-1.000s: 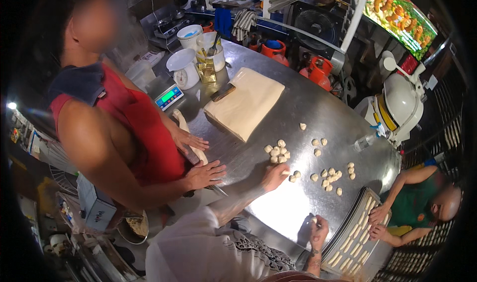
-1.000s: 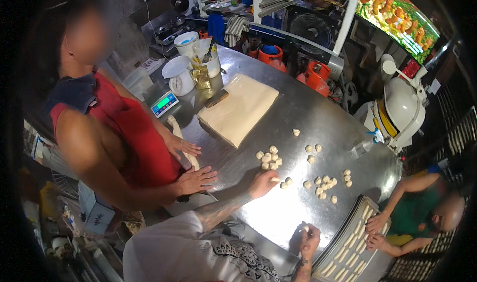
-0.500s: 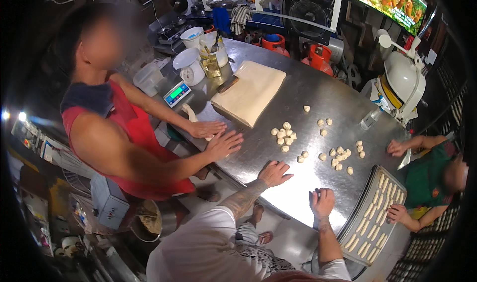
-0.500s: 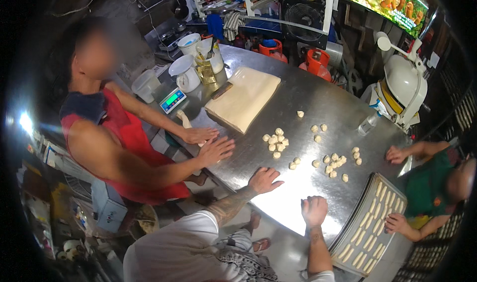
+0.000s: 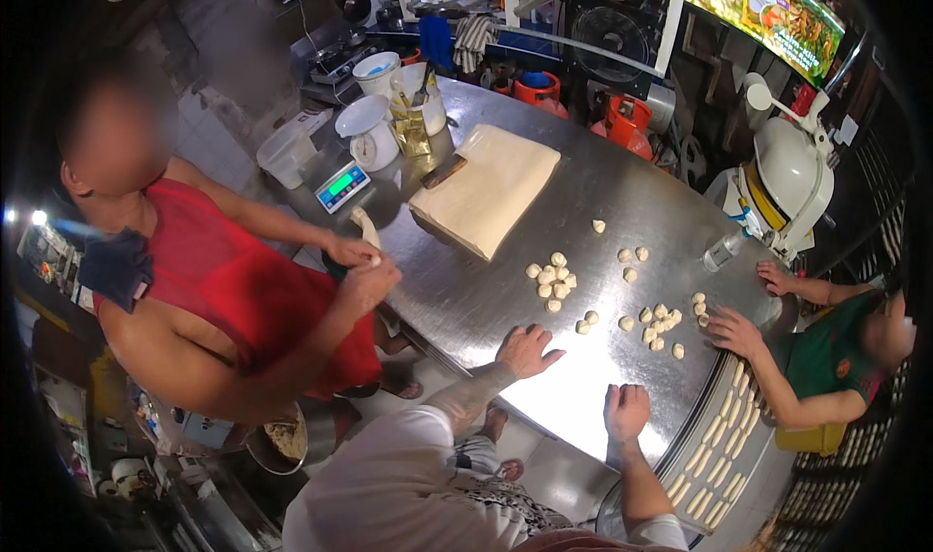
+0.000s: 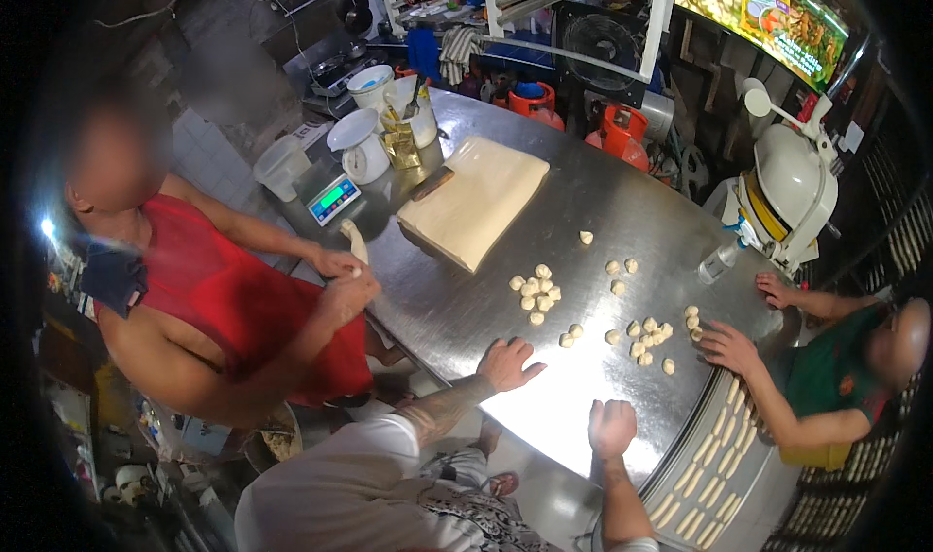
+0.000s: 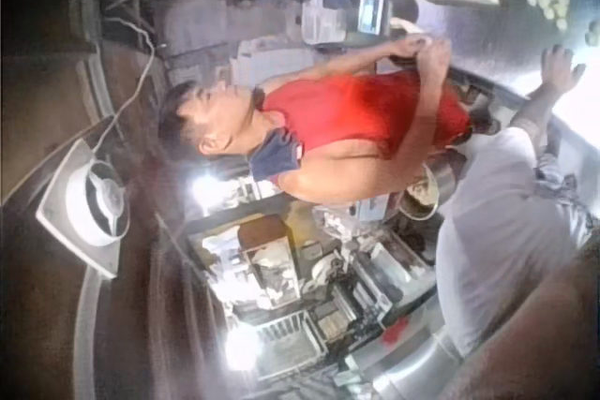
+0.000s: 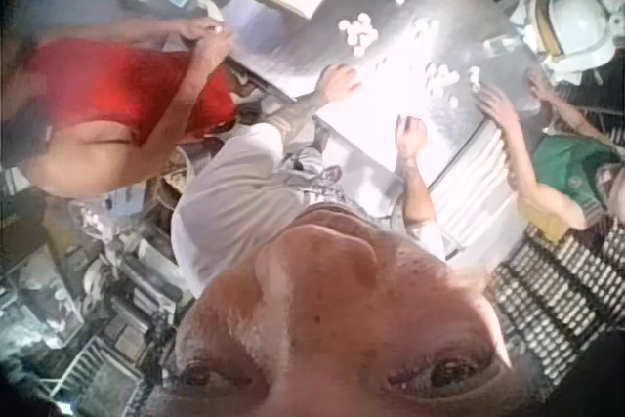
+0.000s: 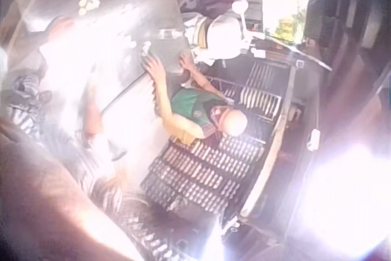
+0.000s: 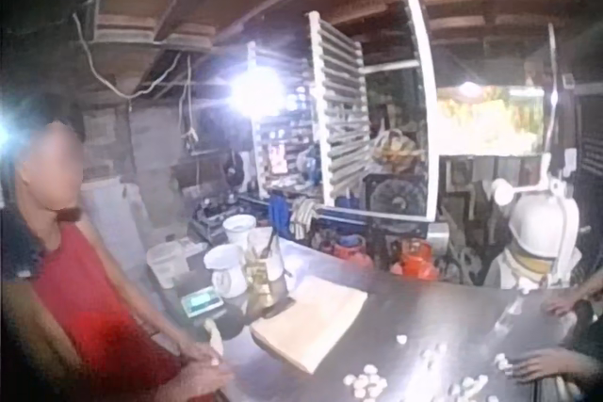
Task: The person picks up pieces of dough from a metal table and shapes them into small logs before placing them onto a tray.
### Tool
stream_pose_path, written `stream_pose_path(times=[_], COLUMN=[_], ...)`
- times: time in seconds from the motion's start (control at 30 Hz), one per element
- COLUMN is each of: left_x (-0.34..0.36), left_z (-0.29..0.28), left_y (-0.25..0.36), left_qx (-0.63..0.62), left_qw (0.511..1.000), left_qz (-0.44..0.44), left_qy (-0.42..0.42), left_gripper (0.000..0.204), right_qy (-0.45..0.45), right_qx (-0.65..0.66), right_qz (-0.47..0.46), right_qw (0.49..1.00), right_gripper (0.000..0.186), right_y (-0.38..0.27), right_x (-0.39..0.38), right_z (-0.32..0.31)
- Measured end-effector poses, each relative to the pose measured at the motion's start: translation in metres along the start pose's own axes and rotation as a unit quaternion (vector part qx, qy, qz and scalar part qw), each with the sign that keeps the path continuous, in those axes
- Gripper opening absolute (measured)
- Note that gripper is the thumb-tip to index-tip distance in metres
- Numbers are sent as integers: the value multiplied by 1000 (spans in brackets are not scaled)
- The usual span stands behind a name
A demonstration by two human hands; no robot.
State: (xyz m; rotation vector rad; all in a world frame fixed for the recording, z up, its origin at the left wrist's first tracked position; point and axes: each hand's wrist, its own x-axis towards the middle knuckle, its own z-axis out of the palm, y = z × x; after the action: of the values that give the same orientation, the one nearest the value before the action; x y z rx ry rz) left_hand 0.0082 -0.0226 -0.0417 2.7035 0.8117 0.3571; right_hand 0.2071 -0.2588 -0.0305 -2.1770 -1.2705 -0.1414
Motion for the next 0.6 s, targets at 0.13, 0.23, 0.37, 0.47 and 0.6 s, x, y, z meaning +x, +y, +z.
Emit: stream_pose_path(times=[0.13, 0.23, 0.37, 0.47, 0.6], left_x=[-8, 15, 23, 20, 33], left_z=[25, 16, 13, 16, 21], left_y=[-15, -9, -7, -2, -6], left_qx=[-8, -31, -20, -32, -12], left_qw=[997, 999, 998, 998, 992], left_qz=[25, -16, -37, -40, -37], left_qy=[72, 19, 38, 41, 119], left_gripper=[49, 47, 48, 49, 48], right_qy=[18, -40, 18, -37, 39], right_qx=[-40, -23, -57, -33, -37], right_qz=[-59, -19, -36, -29, -7], right_qw=[997, 999, 998, 998, 999], right_gripper=[23, 23, 28, 29, 32], right_y=[7, 17, 16, 17, 7], right_x=[14, 15, 11, 23, 29], right_z=[18, 21, 21, 24, 30])
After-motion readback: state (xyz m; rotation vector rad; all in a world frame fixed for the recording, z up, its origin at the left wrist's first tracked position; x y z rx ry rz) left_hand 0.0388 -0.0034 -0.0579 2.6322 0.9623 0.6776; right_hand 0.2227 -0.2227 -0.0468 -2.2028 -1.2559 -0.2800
